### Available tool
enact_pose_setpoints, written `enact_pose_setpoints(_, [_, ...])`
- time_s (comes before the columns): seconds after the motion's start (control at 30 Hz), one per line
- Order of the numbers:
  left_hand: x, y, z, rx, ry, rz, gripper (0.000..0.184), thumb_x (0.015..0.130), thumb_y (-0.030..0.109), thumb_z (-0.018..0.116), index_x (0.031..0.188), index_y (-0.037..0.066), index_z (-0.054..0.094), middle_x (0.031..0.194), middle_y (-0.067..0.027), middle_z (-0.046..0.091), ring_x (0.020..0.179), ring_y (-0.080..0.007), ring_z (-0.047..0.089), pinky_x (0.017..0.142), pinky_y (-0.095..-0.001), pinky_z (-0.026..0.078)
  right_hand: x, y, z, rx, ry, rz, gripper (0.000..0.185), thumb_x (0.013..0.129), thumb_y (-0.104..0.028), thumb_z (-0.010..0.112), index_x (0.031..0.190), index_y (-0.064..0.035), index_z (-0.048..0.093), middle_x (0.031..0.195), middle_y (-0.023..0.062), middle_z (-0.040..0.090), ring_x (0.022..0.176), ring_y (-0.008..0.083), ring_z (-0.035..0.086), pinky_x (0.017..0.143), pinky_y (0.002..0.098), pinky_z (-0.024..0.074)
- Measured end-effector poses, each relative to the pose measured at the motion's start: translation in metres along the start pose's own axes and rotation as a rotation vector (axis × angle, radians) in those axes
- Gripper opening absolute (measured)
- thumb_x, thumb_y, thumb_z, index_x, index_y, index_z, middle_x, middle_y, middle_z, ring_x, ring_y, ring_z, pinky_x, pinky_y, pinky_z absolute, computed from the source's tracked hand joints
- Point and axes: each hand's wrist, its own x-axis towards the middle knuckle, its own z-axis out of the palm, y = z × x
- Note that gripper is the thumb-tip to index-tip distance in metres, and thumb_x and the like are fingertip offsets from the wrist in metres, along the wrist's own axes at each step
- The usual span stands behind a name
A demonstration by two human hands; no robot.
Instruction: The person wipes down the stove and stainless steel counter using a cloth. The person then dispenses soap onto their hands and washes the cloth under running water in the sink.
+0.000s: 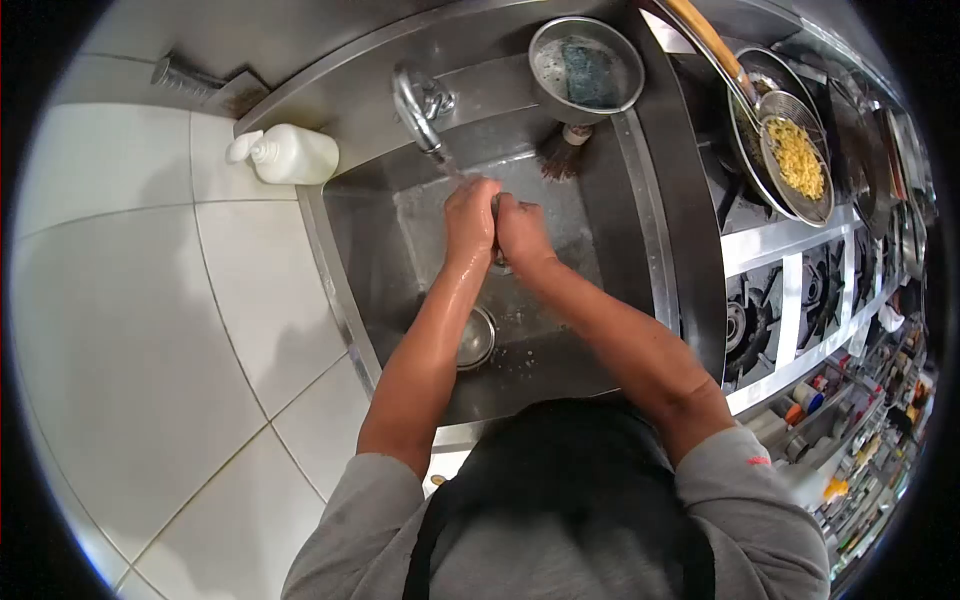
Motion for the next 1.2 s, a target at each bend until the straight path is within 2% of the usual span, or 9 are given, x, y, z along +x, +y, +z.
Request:
enact_pose_setpoints(0.1, [0.020, -0.030, -0.013, -0.649, 0.103, -0.205, 0.026, 0.094, 0.025, 0.065, 0.099, -0.001, 0.065, 0.101, -0.0093, 0.068, 0.094, -0.0222, 0.065, 0.084, -0.0381, 0.052, 0.002, -0.028, -0.024, -0.737, -0.132, -0.363, 0.030, 0.096, -0.025, 0.052, 0.110, -0.0005, 0.063, 0.092, 0.0302, 0.067, 0.089, 0.0437, 0.068, 0.079, 0.0508, 0.0527])
enact_pose_setpoints(0.17, [0.019, -0.015, -0.031, -0.797, 0.110, -0.250, 0.023, 0.095, 0.024, 0.065, 0.103, 0.002, 0.066, 0.102, -0.0083, 0.068, 0.094, -0.0218, 0.065, 0.085, -0.0385, 0.053, 0.016, -0.025, -0.042, -0.506, -0.170, -0.268, 0.028, 0.096, -0.021, 0.056, 0.116, -0.0036, 0.064, 0.098, 0.0279, 0.069, 0.093, 0.0427, 0.068, 0.081, 0.0514, 0.0528])
enact_pose_setpoints(0.3, [0.008, -0.021, -0.100, 0.076, 0.230, 0.059, 0.037, 0.096, 0.027, 0.068, 0.117, -0.002, 0.062, 0.127, -0.0119, 0.062, 0.115, -0.0201, 0.058, 0.101, -0.0362, 0.045, -0.012, -0.079, -0.083, -0.930, -0.016, -0.453, 0.029, 0.095, -0.019, 0.059, 0.120, -0.0073, 0.067, 0.101, 0.0241, 0.071, 0.096, 0.0409, 0.068, 0.085, 0.0498, 0.0534])
enact_pose_setpoints(0.53, [-0.044, 0.019, -0.144, -0.054, 0.226, 0.276, 0.035, 0.097, 0.020, 0.068, 0.127, 0.002, 0.062, 0.140, -0.0079, 0.051, 0.119, -0.0176, 0.053, 0.101, -0.0376, 0.042, -0.015, -0.083, -0.133, -1.202, 0.154, -0.936, 0.028, 0.088, -0.015, 0.064, 0.115, -0.0102, 0.072, 0.120, 0.0157, 0.069, 0.114, 0.0362, 0.063, 0.096, 0.0451, 0.0484])
enact_pose_setpoints(0.87, [-0.100, 0.070, -0.134, 0.203, 0.089, 0.515, 0.028, 0.104, 0.018, 0.051, 0.121, 0.000, 0.064, 0.121, -0.0093, 0.065, 0.114, -0.0208, 0.060, 0.100, -0.0363, 0.045, -0.045, -0.119, -0.155, -0.644, 0.035, -0.754, 0.021, 0.078, -0.004, 0.068, 0.099, -0.0060, 0.064, 0.089, 0.0061, 0.066, 0.082, 0.0240, 0.064, 0.074, 0.0371, 0.0512])
enact_pose_setpoints(0.97, [-0.086, 0.084, -0.092, -0.850, 0.030, 0.049, 0.027, 0.105, 0.025, 0.051, 0.104, 0.002, 0.064, 0.118, -0.0134, 0.068, 0.110, -0.0256, 0.062, 0.099, -0.0374, 0.047, -0.033, -0.129, -0.131, -0.130, -0.054, -0.612, 0.020, 0.083, -0.006, 0.069, 0.102, -0.0083, 0.064, 0.081, -0.0011, 0.058, 0.077, 0.0077, 0.056, 0.066, 0.0261, 0.0481])
enact_pose_setpoints(1.0, [-0.052, 0.056, -0.082, -0.933, 0.074, 0.039, 0.043, 0.108, 0.033, 0.038, 0.134, 0.004, 0.056, 0.127, -0.0136, 0.064, 0.114, -0.0311, 0.060, 0.107, -0.0442, 0.042, -0.050, -0.138, -0.101, -0.086, -0.041, -0.467, 0.021, 0.083, -0.007, 0.070, 0.103, -0.0066, 0.065, 0.084, 0.0032, 0.062, 0.078, 0.0126, 0.060, 0.069, 0.0308, 0.0518])
enact_pose_setpoints(1.13, [0.041, -0.019, -0.075, -1.047, -0.831, -0.109, 0.049, 0.107, 0.040, 0.042, 0.142, 0.007, 0.048, 0.140, -0.0148, 0.057, 0.125, -0.0288, 0.054, 0.111, -0.0438, 0.038, -0.064, -0.088, 0.006, -0.920, -0.057, -0.992, 0.043, 0.085, -0.034, 0.072, 0.108, 0.0023, 0.066, 0.097, 0.0215, 0.069, 0.090, 0.0334, 0.068, 0.083, 0.0467, 0.0524])
enact_pose_setpoints(1.2, [0.020, -0.015, -0.043, -1.089, -0.803, -0.190, 0.053, 0.106, 0.044, 0.046, 0.144, 0.008, 0.047, 0.144, -0.0126, 0.053, 0.133, -0.0269, 0.048, 0.113, -0.0438, 0.036, -0.083, -0.101, 0.019, -1.063, 0.070, -1.007, 0.062, 0.091, -0.041, 0.062, 0.113, 0.0161, 0.060, 0.114, 0.0305, 0.066, 0.109, 0.0403, 0.064, 0.093, 0.0517, 0.0469])
